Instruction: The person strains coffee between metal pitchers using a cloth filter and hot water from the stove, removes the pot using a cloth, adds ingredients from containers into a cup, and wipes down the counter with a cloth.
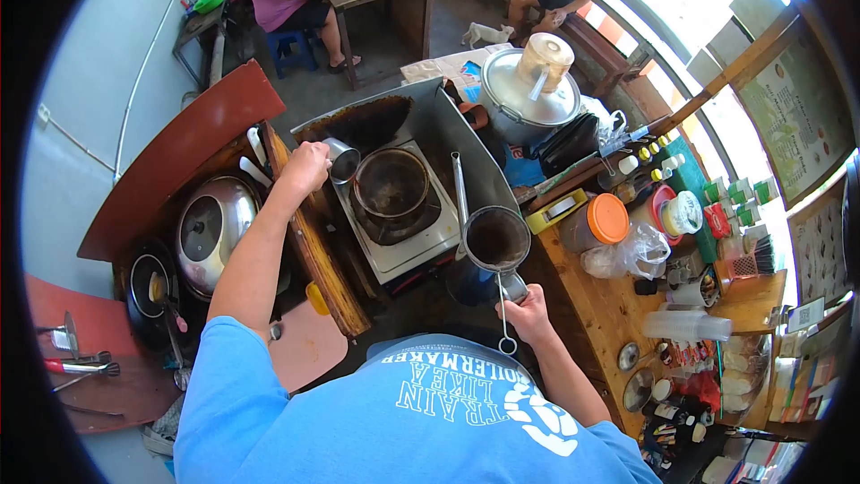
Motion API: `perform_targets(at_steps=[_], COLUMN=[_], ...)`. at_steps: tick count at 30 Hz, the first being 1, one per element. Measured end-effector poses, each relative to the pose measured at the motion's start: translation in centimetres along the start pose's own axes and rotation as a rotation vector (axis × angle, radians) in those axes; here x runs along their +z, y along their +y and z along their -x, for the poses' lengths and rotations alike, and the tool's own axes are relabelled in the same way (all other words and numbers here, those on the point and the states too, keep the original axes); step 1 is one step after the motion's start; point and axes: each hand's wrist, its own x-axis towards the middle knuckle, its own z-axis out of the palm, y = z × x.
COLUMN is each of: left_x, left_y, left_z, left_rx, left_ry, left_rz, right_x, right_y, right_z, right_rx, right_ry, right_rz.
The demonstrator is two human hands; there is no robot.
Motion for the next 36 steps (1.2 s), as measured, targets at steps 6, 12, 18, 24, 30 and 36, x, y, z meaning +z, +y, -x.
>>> perform_targets(at_steps=[6, 12, 18, 24, 30, 36], left_x=[0.5, 0.3, 1.3, 2.3, 2.6, 2.4], left_y=[-0.7, 0.4, 2.6, 4.7, 5.3, 5.3], left_z=[-0.9, -0.5, 1.5, 3.6, 4.4, 4.2], left_rx=[0.002, 0.005, 0.106, 0.132, 0.153, 0.118], left_ry=[0.024, 0.083, 0.051, 0.013, 0.023, -0.001], left_rz=[0.001, 0.02, 0.068, 0.033, 0.057, 0.025], right_x=[0.1, 0.1, 0.4, 0.7, 0.7, 0.9], right_y=[-0.5, -0.2, -0.7, -1.0, -0.7, -1.0], right_z=[-0.1, -0.3, -0.5, -0.8, -0.9, -0.7], right_rx=[-0.003, 0.014, 0.002, -0.013, 0.015, 0.005], right_ry=[-0.007, -0.01, 0.009, 0.0, -0.008, -0.002], right_rz=[0.007, -0.013, -0.056, -0.059, -0.084, -0.041])
